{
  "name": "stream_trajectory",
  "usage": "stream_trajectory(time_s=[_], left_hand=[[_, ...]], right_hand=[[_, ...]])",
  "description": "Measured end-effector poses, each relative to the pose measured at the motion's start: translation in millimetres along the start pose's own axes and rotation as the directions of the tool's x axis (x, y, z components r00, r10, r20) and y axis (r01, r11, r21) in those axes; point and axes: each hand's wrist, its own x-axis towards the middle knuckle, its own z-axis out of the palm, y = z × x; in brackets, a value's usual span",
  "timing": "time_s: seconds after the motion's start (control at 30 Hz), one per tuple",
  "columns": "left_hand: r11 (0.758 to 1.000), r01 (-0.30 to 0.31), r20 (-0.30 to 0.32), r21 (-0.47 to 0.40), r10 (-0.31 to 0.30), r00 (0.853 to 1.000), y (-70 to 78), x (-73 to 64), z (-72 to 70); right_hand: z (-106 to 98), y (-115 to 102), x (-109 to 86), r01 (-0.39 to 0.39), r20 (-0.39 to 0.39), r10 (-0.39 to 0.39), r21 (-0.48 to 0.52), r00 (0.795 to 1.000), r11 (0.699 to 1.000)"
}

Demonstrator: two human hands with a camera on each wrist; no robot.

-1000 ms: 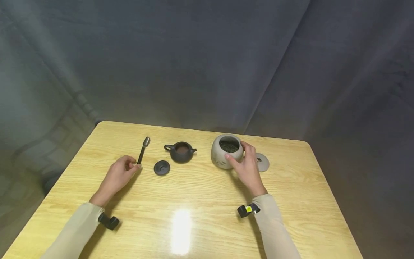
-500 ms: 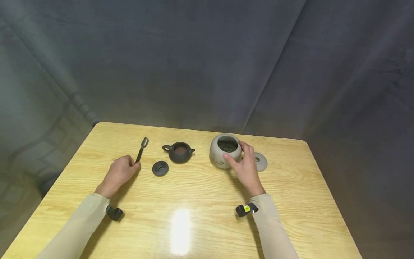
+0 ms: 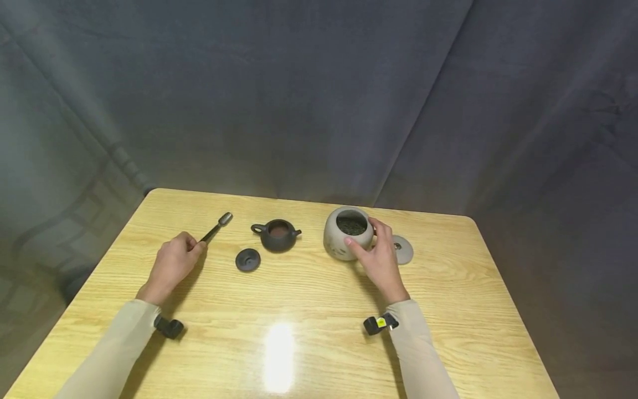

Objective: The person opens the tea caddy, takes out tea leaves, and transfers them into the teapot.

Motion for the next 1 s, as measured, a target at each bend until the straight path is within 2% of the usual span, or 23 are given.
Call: stream_trajectory(time_s=[0.17,0.4,0.6,0.77,1.0], left_hand=[[1.0,-0.019,-0.066,-0.012,0.018,0.998,-1.8,2.5,-9.9],[0.999,-0.043,-0.134,0.03,0.047,0.99,-1.7,5.1,-17.5],[0.994,-0.085,-0.231,0.062,0.097,0.968,6.1,3.8,-22.9],[0.986,-0.159,-0.289,0.046,0.166,0.943,25.5,-0.1,-29.8],[0.96,-0.281,-0.308,0.004,0.269,0.913,69.6,-15.7,-36.7]], right_hand=[[1,2,0.5,0.002,-0.004,-0.002,0.002,1.0,1.0],[1,5,0.7,0.001,-0.01,-0.001,-0.002,1.0,1.0],[2,5,0.9,-0.001,-0.014,0.001,-0.003,1.0,1.0],[3,6,1.4,0.002,-0.017,-0.002,0.002,1.0,1.0],[3,7,1.6,0.006,-0.028,-0.005,0.012,1.0,1.0]])
